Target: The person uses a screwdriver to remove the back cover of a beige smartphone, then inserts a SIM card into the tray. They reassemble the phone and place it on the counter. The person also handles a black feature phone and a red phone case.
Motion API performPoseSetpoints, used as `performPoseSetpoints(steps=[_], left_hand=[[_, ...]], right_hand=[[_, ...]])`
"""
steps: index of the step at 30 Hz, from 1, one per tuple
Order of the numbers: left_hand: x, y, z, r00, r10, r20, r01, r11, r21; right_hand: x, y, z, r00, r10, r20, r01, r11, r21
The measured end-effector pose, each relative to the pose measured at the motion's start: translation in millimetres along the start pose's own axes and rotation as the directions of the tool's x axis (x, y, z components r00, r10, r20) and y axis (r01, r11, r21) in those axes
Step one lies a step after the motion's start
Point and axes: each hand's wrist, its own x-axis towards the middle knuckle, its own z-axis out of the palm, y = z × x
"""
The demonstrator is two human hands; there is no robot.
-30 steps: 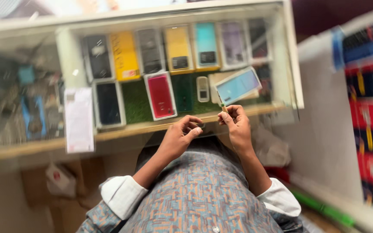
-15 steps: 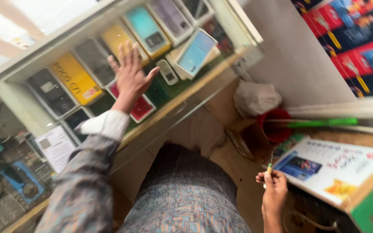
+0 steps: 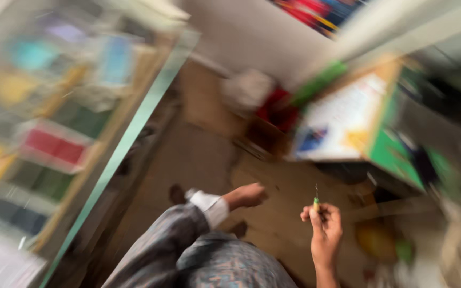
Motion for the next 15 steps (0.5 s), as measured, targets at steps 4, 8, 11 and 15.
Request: performPoseSetpoints(steps=[4, 8, 11, 15], left_hand=[[33, 66, 92, 0.971, -0.212, 0.111, 0.212, 0.977, 0.011], [71, 123, 160, 0.977, -0.200, 0.078, 0.188, 0.972, 0.139], [104, 149, 207, 0.995, 0.013, -0.096, -0.023, 0.993, -0.112], [145, 176, 256, 0.965, -0.260, -0.035, 0.261, 0.964, 0.047]], right_hand=[[-37, 18, -127, 0.958, 0.077, -0.277, -0.091, 0.995, -0.038], [-84, 51, -241, 0.889, 0.104, -0.447, -0.137, 0.990, -0.042], [-114, 72, -307, 0.820, 0.128, -0.558, -0.131, 0.991, 0.036], [-134, 92, -375, 0.679, 0.233, -0.696, -0.143, 0.972, 0.187]])
